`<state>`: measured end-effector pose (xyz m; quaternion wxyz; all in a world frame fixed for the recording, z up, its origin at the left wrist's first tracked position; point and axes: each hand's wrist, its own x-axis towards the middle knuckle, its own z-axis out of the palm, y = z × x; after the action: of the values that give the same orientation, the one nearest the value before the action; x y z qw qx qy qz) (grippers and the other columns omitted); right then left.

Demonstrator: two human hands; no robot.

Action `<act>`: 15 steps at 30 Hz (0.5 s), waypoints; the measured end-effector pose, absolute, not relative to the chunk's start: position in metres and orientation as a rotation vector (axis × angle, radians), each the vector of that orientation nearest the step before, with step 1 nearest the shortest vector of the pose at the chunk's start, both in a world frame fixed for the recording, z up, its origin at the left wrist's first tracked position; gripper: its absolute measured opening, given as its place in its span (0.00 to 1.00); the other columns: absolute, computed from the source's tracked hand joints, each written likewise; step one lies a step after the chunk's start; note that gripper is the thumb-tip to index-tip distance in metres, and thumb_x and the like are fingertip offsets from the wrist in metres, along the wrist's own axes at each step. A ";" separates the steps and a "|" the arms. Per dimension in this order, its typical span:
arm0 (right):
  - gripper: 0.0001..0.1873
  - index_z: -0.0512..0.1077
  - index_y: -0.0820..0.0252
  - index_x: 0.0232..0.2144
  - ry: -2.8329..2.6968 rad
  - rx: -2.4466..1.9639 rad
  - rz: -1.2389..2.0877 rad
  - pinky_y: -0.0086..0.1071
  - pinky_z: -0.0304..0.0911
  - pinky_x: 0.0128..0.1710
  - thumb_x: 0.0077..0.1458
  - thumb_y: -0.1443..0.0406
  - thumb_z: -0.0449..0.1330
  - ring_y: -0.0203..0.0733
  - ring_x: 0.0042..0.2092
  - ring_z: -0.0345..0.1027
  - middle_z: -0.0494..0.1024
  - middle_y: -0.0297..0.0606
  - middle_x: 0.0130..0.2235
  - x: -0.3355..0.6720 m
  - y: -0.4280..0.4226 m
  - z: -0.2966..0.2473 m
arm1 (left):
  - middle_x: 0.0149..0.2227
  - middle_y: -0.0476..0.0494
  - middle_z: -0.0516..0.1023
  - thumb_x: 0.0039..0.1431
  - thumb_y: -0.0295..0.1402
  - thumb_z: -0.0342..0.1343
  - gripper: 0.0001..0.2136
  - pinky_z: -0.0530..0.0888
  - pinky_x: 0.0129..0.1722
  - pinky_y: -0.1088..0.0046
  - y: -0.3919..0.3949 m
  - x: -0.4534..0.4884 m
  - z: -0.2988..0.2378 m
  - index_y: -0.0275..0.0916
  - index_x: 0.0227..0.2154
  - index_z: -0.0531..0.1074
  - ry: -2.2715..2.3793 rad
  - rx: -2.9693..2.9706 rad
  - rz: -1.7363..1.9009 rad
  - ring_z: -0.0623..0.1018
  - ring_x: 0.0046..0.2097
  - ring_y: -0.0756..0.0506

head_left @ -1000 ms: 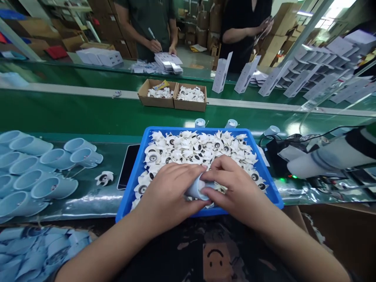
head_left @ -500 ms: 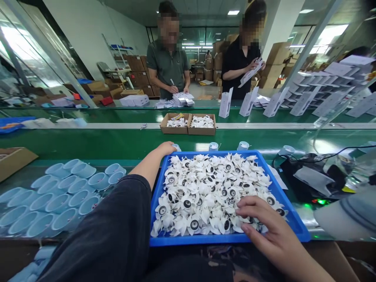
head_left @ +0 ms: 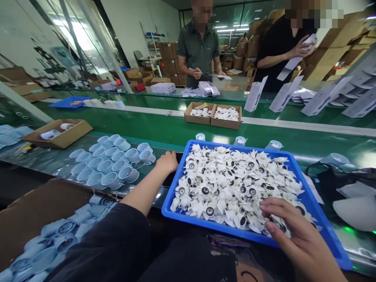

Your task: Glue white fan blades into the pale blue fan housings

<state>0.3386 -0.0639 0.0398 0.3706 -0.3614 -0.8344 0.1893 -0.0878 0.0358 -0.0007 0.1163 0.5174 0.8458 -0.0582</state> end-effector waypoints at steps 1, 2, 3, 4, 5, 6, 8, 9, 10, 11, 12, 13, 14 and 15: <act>0.08 0.72 0.48 0.48 -2.150 -0.900 0.503 0.21 0.68 0.52 0.68 0.60 0.57 0.35 0.52 0.71 0.74 0.34 0.50 0.336 -0.063 0.041 | 0.60 0.33 0.68 0.68 0.45 0.54 0.25 0.72 0.55 0.50 0.034 -0.082 -0.003 0.37 0.62 0.63 2.510 1.506 -0.163 0.73 0.56 0.36; 0.08 0.72 0.48 0.48 -2.162 -0.883 0.520 0.21 0.68 0.52 0.68 0.60 0.57 0.35 0.53 0.71 0.73 0.34 0.50 0.333 -0.063 0.041 | 0.60 0.33 0.68 0.68 0.44 0.54 0.24 0.73 0.55 0.50 0.034 -0.077 -0.004 0.37 0.62 0.63 2.535 1.496 -0.155 0.73 0.56 0.37; 0.09 0.72 0.48 0.49 -2.176 -0.876 0.538 0.21 0.68 0.53 0.68 0.61 0.57 0.35 0.53 0.71 0.73 0.34 0.51 0.332 -0.063 0.041 | 0.59 0.34 0.69 0.69 0.43 0.53 0.23 0.73 0.54 0.51 0.035 -0.074 -0.004 0.37 0.61 0.64 2.555 1.483 -0.150 0.74 0.56 0.37; 0.09 0.72 0.48 0.49 -2.188 -0.877 0.551 0.22 0.68 0.53 0.68 0.61 0.57 0.35 0.53 0.71 0.73 0.34 0.51 0.332 -0.064 0.041 | 0.58 0.34 0.70 0.69 0.43 0.53 0.22 0.73 0.54 0.51 0.037 -0.071 -0.004 0.36 0.60 0.65 2.569 1.471 -0.147 0.74 0.55 0.38; 0.09 0.72 0.48 0.49 -2.195 -0.881 0.556 0.22 0.68 0.53 0.68 0.61 0.56 0.35 0.54 0.71 0.72 0.34 0.52 0.332 -0.066 0.040 | 0.58 0.34 0.70 0.69 0.42 0.54 0.22 0.73 0.53 0.52 0.038 -0.070 -0.004 0.36 0.60 0.66 2.579 1.461 -0.145 0.74 0.54 0.38; 0.09 0.72 0.48 0.49 -2.196 -0.892 0.556 0.22 0.68 0.54 0.68 0.61 0.56 0.35 0.53 0.71 0.72 0.34 0.52 0.334 -0.068 0.038 | 0.57 0.34 0.70 0.69 0.42 0.54 0.22 0.74 0.53 0.52 0.039 -0.069 -0.003 0.36 0.59 0.66 2.584 1.456 -0.143 0.75 0.54 0.38; 0.08 0.73 0.48 0.48 -2.182 -0.921 0.533 0.22 0.69 0.52 0.68 0.61 0.56 0.35 0.52 0.72 0.73 0.34 0.51 0.338 -0.072 0.035 | 0.58 0.34 0.70 0.69 0.43 0.53 0.22 0.73 0.53 0.52 0.039 -0.067 -0.001 0.36 0.59 0.66 2.583 1.463 -0.141 0.75 0.54 0.38; 0.08 0.73 0.49 0.47 -2.171 -0.936 0.511 0.22 0.69 0.52 0.68 0.60 0.57 0.35 0.52 0.72 0.74 0.34 0.51 0.341 -0.074 0.033 | 0.58 0.34 0.70 0.69 0.43 0.53 0.22 0.73 0.53 0.52 0.038 -0.067 0.001 0.36 0.59 0.66 2.574 1.474 -0.142 0.75 0.54 0.38; 0.08 0.73 0.49 0.47 -2.162 -0.951 0.486 0.21 0.70 0.51 0.68 0.60 0.57 0.36 0.51 0.73 0.74 0.34 0.50 0.345 -0.076 0.031 | 0.57 0.34 0.71 0.69 0.44 0.53 0.23 0.73 0.54 0.52 0.037 -0.067 0.004 0.36 0.60 0.65 2.559 1.489 -0.145 0.75 0.54 0.38; 0.08 0.74 0.49 0.47 -2.157 -0.966 0.464 0.22 0.71 0.50 0.68 0.59 0.57 0.36 0.51 0.73 0.75 0.34 0.50 0.350 -0.077 0.030 | 0.58 0.33 0.71 0.69 0.44 0.53 0.24 0.73 0.54 0.52 0.034 -0.068 0.008 0.35 0.60 0.65 2.536 1.509 -0.148 0.75 0.54 0.38; 0.08 0.74 0.50 0.46 -2.155 -0.980 0.444 0.23 0.71 0.49 0.68 0.59 0.57 0.37 0.51 0.73 0.75 0.35 0.50 0.356 -0.078 0.030 | 0.58 0.33 0.71 0.68 0.46 0.54 0.26 0.72 0.55 0.53 0.029 -0.069 0.013 0.35 0.62 0.64 2.507 1.534 -0.150 0.75 0.54 0.38; 0.09 0.74 0.50 0.46 -2.154 -0.994 0.428 0.25 0.72 0.49 0.68 0.57 0.57 0.39 0.51 0.73 0.75 0.36 0.50 0.363 -0.079 0.030 | 0.59 0.31 0.71 0.66 0.47 0.55 0.29 0.72 0.55 0.54 0.024 -0.071 0.020 0.35 0.63 0.62 2.476 1.559 -0.151 0.76 0.55 0.37; 0.10 0.75 0.51 0.45 -2.141 -1.021 0.422 0.27 0.72 0.48 0.68 0.56 0.57 0.41 0.51 0.73 0.75 0.36 0.50 0.371 -0.080 0.031 | 0.60 0.30 0.71 0.63 0.49 0.57 0.33 0.72 0.55 0.55 0.016 -0.074 0.027 0.35 0.65 0.60 2.450 1.581 -0.150 0.75 0.56 0.35; 0.11 0.76 0.52 0.44 -2.114 -1.060 0.425 0.29 0.72 0.48 0.68 0.54 0.58 0.42 0.51 0.73 0.75 0.38 0.50 0.379 -0.081 0.034 | 0.61 0.29 0.71 0.61 0.52 0.57 0.37 0.72 0.55 0.55 0.007 -0.077 0.035 0.34 0.66 0.59 2.434 1.596 -0.145 0.75 0.57 0.33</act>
<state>0.3788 -0.0808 0.0336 0.3610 -0.4113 -0.8206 0.1649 -0.0768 0.0069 0.0345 0.1132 0.5441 0.8298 -0.0495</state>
